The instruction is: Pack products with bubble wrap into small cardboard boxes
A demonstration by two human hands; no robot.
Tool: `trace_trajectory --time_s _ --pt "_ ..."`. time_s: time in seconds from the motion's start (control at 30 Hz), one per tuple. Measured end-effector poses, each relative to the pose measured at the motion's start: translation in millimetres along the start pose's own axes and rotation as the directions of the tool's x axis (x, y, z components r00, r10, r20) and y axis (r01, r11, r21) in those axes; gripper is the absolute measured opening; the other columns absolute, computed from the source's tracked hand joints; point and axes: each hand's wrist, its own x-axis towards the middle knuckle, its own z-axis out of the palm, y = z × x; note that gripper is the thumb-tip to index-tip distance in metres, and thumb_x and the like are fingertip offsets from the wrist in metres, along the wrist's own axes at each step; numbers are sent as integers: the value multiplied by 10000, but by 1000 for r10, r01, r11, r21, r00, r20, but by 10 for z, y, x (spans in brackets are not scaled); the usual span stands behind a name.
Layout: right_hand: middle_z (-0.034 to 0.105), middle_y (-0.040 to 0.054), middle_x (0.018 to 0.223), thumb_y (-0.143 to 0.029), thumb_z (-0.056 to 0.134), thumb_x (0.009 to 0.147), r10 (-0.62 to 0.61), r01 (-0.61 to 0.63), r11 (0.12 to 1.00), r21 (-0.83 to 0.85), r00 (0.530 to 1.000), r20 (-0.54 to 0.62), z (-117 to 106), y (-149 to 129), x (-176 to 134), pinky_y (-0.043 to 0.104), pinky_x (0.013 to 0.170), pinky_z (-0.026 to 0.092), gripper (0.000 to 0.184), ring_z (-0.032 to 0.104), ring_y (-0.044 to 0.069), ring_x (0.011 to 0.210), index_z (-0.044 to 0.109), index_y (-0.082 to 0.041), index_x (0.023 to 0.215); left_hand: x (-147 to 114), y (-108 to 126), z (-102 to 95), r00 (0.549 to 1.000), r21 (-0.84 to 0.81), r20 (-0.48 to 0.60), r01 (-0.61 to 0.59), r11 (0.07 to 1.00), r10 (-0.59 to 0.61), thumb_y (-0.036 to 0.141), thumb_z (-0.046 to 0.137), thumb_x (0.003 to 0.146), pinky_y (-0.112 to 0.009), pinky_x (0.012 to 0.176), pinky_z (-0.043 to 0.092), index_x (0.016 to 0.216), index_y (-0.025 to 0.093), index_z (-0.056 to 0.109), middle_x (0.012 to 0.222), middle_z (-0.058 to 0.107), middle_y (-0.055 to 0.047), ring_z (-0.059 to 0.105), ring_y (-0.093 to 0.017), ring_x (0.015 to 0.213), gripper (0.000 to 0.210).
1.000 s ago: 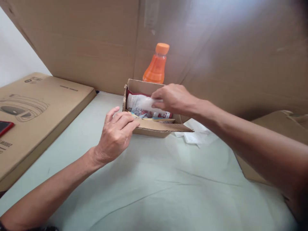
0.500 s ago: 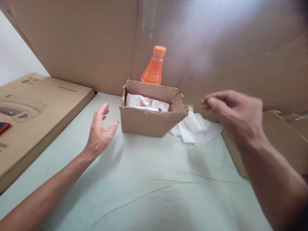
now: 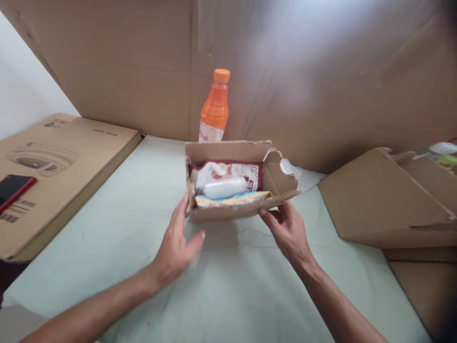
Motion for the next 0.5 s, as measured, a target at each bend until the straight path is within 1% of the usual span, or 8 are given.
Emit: trace_trajectory --time_s 0.03,0.1,0.13,0.2,0.27,0.33,0.4,0.5 --pt "725 98 1135 -521 690 864 4 -5 1000 20 999 33 -17 -2 -140 364 751 590 470 704 221 854 607 -203 1201 -315 5 -53 1000 51 -3 10 999 -10 297 655 901 -542 1237 365 1574 253 335 1599 428 -147 443 -321 1475 747" --pt "723 88 1148 -514 690 881 -32 21 996 84 990 137 71 -40 -316 361 787 600 482 707 210 860 602 -213 1246 -842 -8 -228 994 133 -95 68 989 -55 307 665 914 -568 1255 331 1586 270 322 1596 421 -144 406 -339 1501 756" --pt "718 88 1172 -508 687 888 -61 38 992 120 979 195 159 -70 -351 361 803 604 486 706 205 863 600 -216 1267 -1026 -24 -339 986 163 -146 107 981 -83 326 684 905 -584 1257 322 1588 267 321 1590 421 -151 401 -354 1503 775" --pt "689 102 1264 -504 685 893 -111 60 980 192 957 268 359 -134 -348 367 842 609 503 707 213 928 593 -221 1300 -1214 -71 -564 967 202 -226 161 966 -114 381 721 879 -612 1251 322 1589 271 317 1577 426 -162 406 -381 1494 825" --pt "638 118 1366 -511 689 892 -114 41 969 244 950 292 527 -178 -315 380 882 611 521 703 228 1008 581 -235 1321 -1197 -132 -745 962 227 -251 165 960 -106 446 764 836 -629 1230 354 1606 304 274 1593 405 -156 411 -401 1489 924" --pt "625 121 1380 -531 697 884 -79 0 966 257 951 298 631 -180 -314 393 881 617 526 708 232 996 575 -252 1313 -1051 -199 -865 972 234 -224 131 963 -78 501 808 782 -636 1183 424 1629 360 179 1639 348 -140 437 -413 1473 1064" --pt "644 116 1339 -551 706 871 -47 -28 969 245 953 298 687 -142 -357 397 843 627 536 715 231 940 569 -270 1306 -857 -263 -926 987 217 -157 81 973 -48 525 841 738 -632 1128 490 1638 399 85 1676 299 -136 479 -420 1444 1182" --pt "645 110 1318 -541 722 856 -43 -15 976 219 966 255 753 -69 -438 402 834 629 557 709 244 965 547 -291 1322 -614 -350 -937 997 152 -74 -4 988 15 500 860 723 -598 1112 516 1645 379 11 1680 301 -166 505 -407 1428 1259"
